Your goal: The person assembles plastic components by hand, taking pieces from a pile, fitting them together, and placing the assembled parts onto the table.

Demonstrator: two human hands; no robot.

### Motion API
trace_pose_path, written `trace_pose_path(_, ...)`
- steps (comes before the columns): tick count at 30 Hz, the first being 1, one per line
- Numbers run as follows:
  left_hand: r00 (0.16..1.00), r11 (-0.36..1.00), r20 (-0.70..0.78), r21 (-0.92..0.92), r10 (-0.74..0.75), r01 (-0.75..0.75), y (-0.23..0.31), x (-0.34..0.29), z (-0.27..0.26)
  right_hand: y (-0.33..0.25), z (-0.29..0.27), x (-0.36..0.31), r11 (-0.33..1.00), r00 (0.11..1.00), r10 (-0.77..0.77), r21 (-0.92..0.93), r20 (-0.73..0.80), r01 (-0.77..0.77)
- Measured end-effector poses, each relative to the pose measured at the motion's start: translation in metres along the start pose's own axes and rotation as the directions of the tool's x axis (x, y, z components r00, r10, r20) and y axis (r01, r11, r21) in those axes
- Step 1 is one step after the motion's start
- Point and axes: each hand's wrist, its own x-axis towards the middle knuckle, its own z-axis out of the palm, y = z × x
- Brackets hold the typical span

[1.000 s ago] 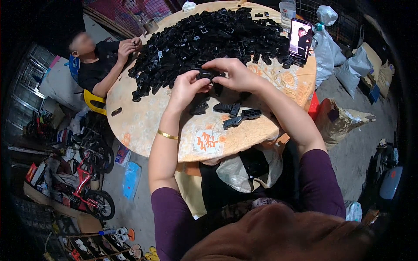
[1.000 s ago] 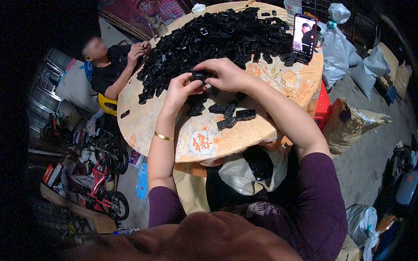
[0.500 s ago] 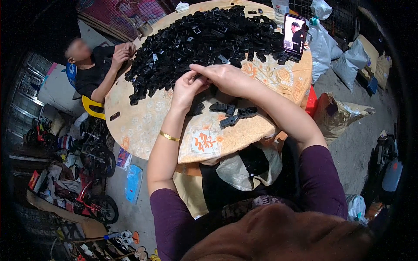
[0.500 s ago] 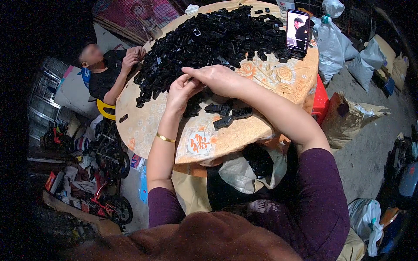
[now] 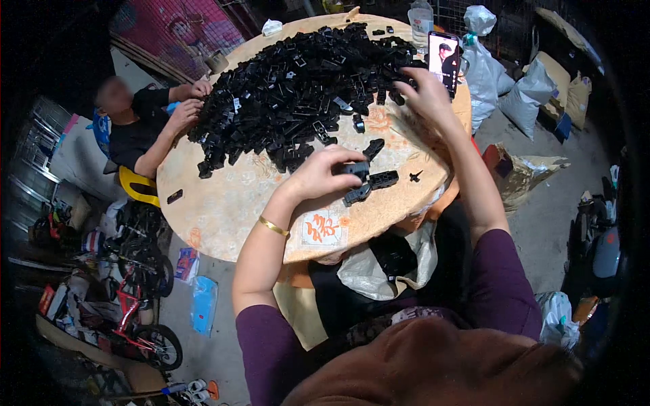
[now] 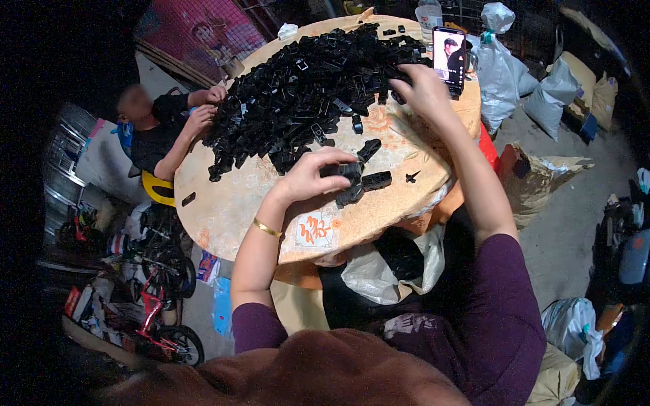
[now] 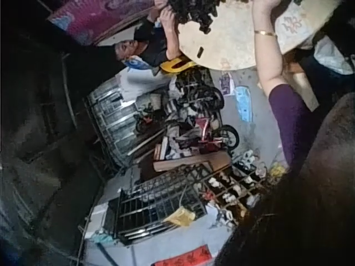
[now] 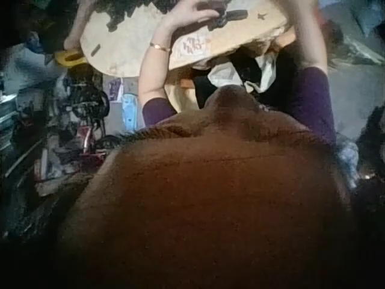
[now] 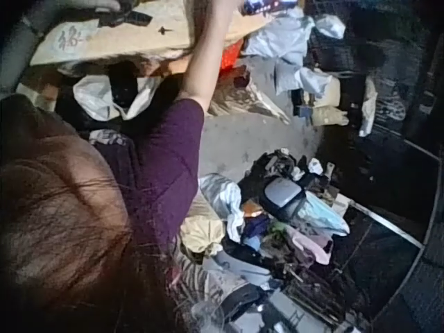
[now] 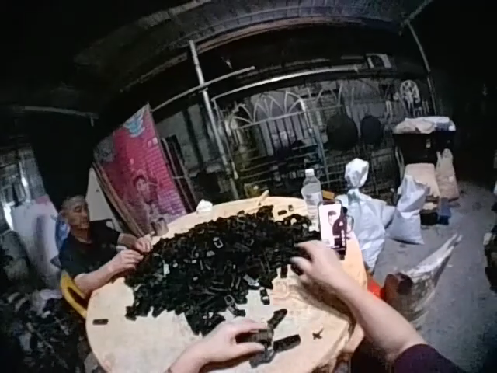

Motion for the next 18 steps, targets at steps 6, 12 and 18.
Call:
trace_pose_path(6,0.930,0.947,-0.259,0.116,-0.261,0.298,0.010,-0.003,-0.023,0.059,-0.012,-0.034,0.878,0.984,0.152,-0.470,0.091,-0.092)
trace_pose_path(12,0.840,0.776,-0.207,0.322,-0.501,0.542,-0.002,-0.031,-0.044,0.023,0.027,-0.019,0.949,0.946,0.124,-0.315,0.299,-0.025)
trace_pose_path(18,0.871,0.817,-0.118,0.305,-0.477,0.489,-0.003,-0.023,-0.037,-0.016,0.060,0.014,0.962,0.902,0.126,-0.271,0.413,-0.010)
